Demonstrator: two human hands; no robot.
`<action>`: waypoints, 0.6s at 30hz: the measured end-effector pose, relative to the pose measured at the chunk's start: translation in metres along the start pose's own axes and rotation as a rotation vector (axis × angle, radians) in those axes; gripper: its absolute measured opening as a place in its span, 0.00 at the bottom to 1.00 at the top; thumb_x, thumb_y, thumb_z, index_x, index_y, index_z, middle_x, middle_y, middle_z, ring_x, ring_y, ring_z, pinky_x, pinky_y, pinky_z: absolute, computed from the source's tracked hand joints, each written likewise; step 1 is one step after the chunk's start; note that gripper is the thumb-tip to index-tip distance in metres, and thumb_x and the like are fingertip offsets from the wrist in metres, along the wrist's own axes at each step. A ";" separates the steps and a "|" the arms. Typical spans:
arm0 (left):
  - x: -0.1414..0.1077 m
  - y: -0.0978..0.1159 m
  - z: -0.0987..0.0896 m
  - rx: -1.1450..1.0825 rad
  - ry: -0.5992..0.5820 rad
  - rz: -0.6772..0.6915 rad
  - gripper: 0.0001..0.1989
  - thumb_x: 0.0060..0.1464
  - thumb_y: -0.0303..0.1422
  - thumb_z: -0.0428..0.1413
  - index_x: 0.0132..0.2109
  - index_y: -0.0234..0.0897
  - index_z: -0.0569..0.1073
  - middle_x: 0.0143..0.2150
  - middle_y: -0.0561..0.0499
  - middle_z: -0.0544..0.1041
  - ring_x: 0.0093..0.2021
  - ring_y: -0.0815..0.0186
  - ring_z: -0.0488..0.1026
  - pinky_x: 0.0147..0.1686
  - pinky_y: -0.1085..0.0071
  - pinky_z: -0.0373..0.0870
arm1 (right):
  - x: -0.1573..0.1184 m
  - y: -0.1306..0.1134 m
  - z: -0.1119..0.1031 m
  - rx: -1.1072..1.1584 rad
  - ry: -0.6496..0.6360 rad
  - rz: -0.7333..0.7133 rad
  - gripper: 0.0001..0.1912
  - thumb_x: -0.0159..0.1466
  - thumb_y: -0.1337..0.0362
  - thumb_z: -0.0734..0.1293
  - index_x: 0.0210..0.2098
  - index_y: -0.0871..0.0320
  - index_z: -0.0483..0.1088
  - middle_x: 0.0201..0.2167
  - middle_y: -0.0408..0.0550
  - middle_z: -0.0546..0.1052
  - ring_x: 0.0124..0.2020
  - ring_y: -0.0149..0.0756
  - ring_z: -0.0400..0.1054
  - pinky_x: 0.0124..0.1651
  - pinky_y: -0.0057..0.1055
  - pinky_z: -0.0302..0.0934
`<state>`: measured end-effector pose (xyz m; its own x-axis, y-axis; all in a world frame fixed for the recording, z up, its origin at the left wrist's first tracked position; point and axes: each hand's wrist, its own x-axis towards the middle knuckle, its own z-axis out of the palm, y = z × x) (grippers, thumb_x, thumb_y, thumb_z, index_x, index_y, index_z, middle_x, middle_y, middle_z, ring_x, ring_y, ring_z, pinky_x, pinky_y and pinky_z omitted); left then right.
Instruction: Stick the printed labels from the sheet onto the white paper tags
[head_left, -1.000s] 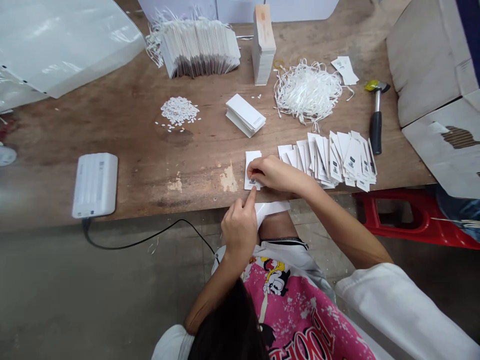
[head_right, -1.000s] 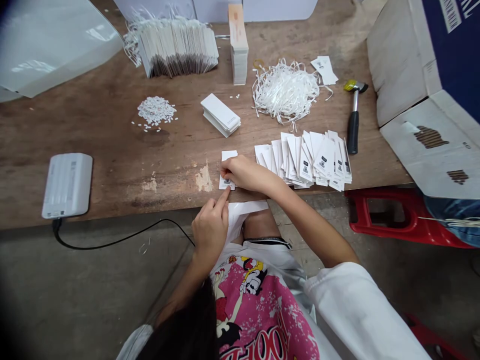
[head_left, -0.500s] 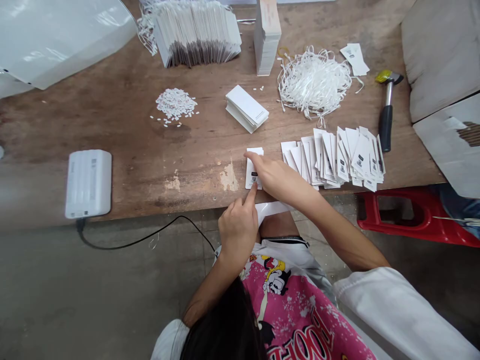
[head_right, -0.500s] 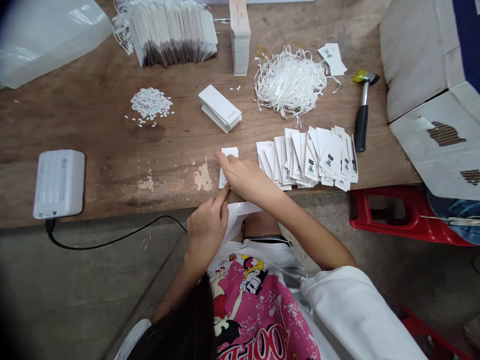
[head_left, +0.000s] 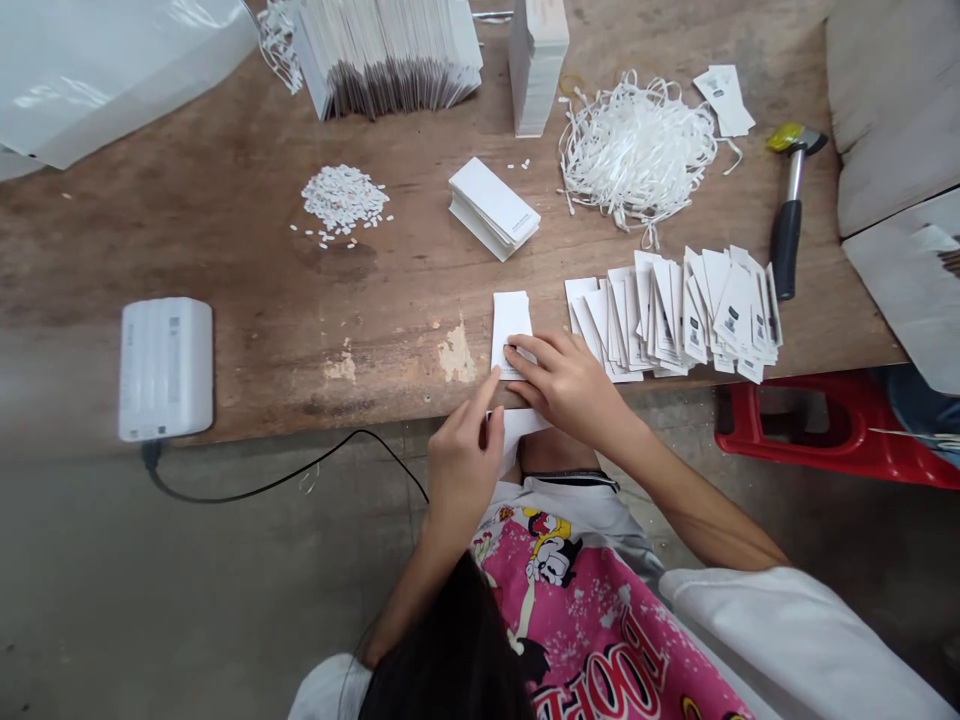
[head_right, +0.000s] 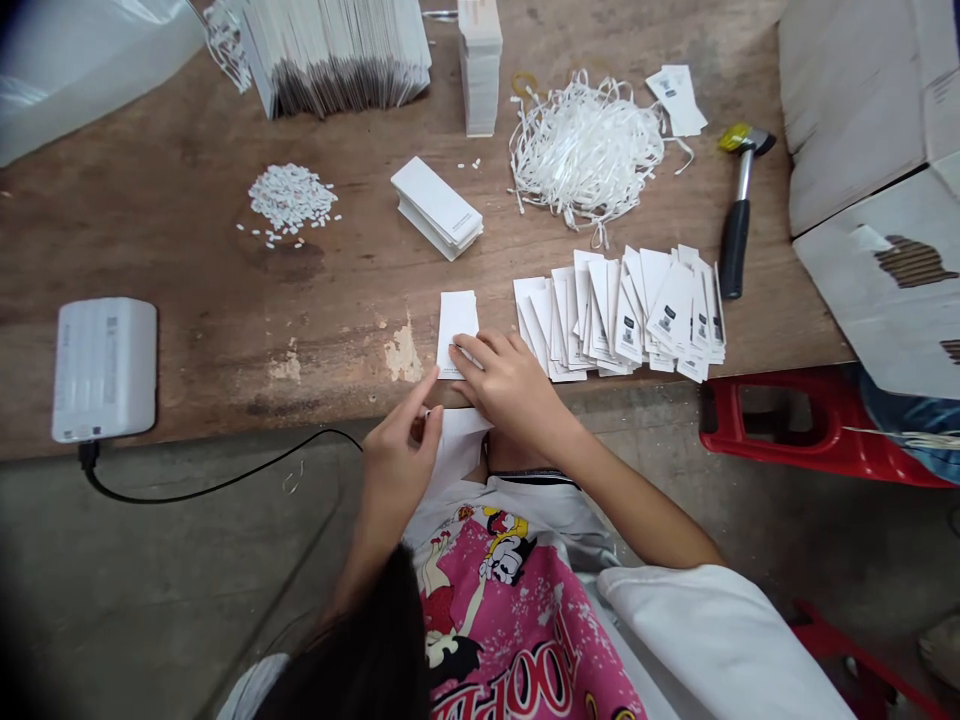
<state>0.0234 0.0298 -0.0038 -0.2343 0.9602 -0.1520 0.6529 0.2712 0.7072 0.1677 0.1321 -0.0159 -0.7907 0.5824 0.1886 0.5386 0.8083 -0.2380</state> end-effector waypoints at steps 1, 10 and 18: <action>-0.002 -0.003 -0.001 -0.076 0.030 -0.025 0.19 0.62 0.34 0.48 0.58 0.43 0.70 0.39 0.50 0.79 0.33 0.67 0.72 0.39 0.73 0.66 | 0.001 0.000 0.000 0.000 0.012 -0.008 0.15 0.67 0.65 0.61 0.51 0.65 0.70 0.53 0.57 0.74 0.49 0.49 0.64 0.48 0.44 0.59; -0.008 -0.010 0.000 -0.380 0.023 -0.135 0.09 0.57 0.35 0.55 0.40 0.42 0.80 0.35 0.52 0.79 0.32 0.67 0.73 0.36 0.74 0.66 | -0.020 -0.001 -0.019 0.082 0.365 0.047 0.16 0.67 0.71 0.61 0.52 0.56 0.71 0.47 0.53 0.77 0.45 0.40 0.72 0.44 0.37 0.68; -0.012 -0.020 -0.003 -0.749 -0.204 -0.364 0.10 0.50 0.38 0.61 0.36 0.37 0.80 0.36 0.48 0.82 0.35 0.65 0.76 0.36 0.73 0.70 | -0.097 0.056 -0.061 -0.185 0.800 0.373 0.21 0.61 0.74 0.68 0.51 0.48 0.74 0.43 0.50 0.79 0.42 0.44 0.74 0.45 0.40 0.69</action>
<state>0.0113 0.0127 -0.0137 -0.1554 0.8346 -0.5285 -0.1030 0.5184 0.8489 0.2925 0.1265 0.0106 -0.1530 0.6399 0.7531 0.8126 0.5151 -0.2726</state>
